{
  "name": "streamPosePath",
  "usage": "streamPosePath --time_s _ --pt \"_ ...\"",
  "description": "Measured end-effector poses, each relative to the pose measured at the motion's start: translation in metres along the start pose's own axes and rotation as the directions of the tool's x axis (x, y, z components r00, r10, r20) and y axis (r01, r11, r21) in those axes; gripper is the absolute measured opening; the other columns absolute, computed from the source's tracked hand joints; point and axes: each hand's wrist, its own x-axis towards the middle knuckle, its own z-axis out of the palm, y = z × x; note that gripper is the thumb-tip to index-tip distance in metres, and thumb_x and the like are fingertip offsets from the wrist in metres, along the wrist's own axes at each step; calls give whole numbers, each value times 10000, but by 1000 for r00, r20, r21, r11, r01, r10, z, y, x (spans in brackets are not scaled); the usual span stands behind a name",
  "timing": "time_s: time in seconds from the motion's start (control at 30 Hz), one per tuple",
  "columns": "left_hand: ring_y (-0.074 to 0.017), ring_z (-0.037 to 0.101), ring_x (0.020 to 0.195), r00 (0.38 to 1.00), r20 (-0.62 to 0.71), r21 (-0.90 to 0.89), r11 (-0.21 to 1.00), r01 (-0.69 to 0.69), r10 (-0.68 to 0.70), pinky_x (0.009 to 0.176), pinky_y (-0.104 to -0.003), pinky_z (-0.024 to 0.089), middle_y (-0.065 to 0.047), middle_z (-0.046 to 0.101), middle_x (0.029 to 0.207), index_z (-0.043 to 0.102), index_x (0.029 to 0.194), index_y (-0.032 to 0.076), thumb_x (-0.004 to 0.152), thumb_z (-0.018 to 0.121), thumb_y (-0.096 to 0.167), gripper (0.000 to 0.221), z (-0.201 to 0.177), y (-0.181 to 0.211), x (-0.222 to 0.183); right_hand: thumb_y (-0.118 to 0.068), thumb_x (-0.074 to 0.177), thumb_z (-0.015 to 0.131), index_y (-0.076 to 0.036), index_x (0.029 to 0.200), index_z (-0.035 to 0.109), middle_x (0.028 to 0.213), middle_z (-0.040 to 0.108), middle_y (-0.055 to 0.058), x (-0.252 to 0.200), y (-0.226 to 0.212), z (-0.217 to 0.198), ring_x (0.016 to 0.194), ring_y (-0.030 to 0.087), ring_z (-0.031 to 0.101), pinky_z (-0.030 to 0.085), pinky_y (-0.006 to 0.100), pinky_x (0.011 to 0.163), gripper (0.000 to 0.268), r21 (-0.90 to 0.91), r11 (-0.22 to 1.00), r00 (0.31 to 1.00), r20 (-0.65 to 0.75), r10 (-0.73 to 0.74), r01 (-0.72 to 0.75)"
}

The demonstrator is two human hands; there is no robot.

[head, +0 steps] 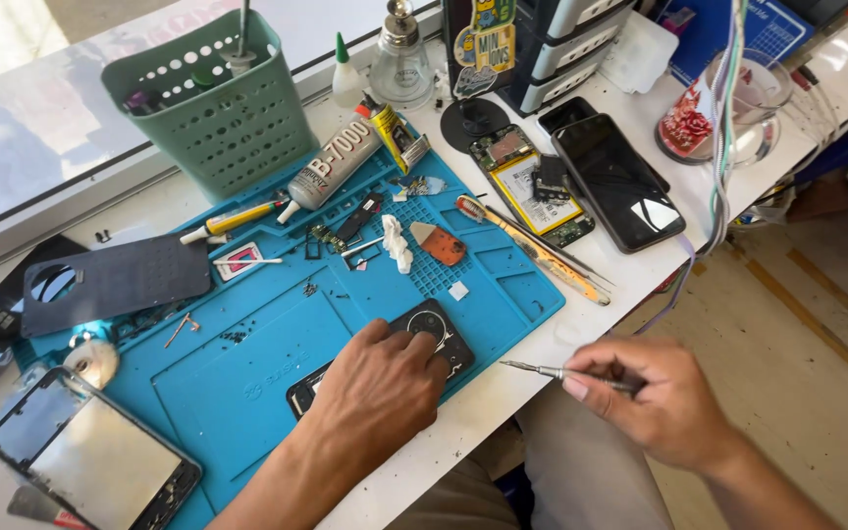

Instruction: Repairing a mobile phone by disassembling internal components using a screwdriver and other small tools

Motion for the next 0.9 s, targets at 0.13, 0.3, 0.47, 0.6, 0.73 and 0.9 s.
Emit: streamPosePath --time_s 0.13,0.3,0.47,0.6,0.73,0.9 --pt "-259 630 705 988 153 -49 998 25 -17 729 -428 432 -108 648 923 660 1014 100 1039 548 290 222 -1 -4 4 -216 831 767 -49 903 800 592 715 5 -59 54 28 442 54 539 424 203 398 186 108 986 967 -209 148 -127" --pt "-223 312 481 939 -290 -295 951 94 -183 508 -430 317 -30 413 628 463 710 162 880 462 243 189 -15 -25 -5 -150 887 732 38 1017 739 634 658 128 -116 100 65 470 153 535 449 262 496 228 344 868 674 -548 495 -358" --pt "-195 412 656 625 -475 -778 627 30 -619 588 -398 338 -38 459 735 443 807 125 1073 378 238 296 -27 -67 -29 -76 1002 692 49 1138 664 784 616 186 -102 92 85 498 157 479 417 235 503 186 478 850 606 -616 503 -221" --pt "-231 593 793 589 -319 -683 611 400 -743 617 -425 418 -28 629 887 607 892 154 1042 552 379 276 -29 -80 -29 -30 1049 679 119 1189 657 808 603 242 -94 83 88 525 211 484 436 281 556 205 409 877 654 -596 466 -253" --pt "-301 601 730 681 -182 -611 624 486 -709 532 -468 406 -74 634 1005 664 1019 174 1023 606 267 109 -4 -87 -25 23 1050 654 175 1213 638 823 601 285 -96 81 90 538 250 486 446 314 580 223 383 888 680 -582 446 -255" --pt "-328 629 878 717 -104 -556 638 533 -689 590 -495 461 -78 613 1059 772 1125 149 1026 616 241 207 -5 -93 -29 -24 1023 662 118 1191 649 810 599 248 -99 86 88 518 207 483 427 267 550 220 431 875 648 -605 462 -221"
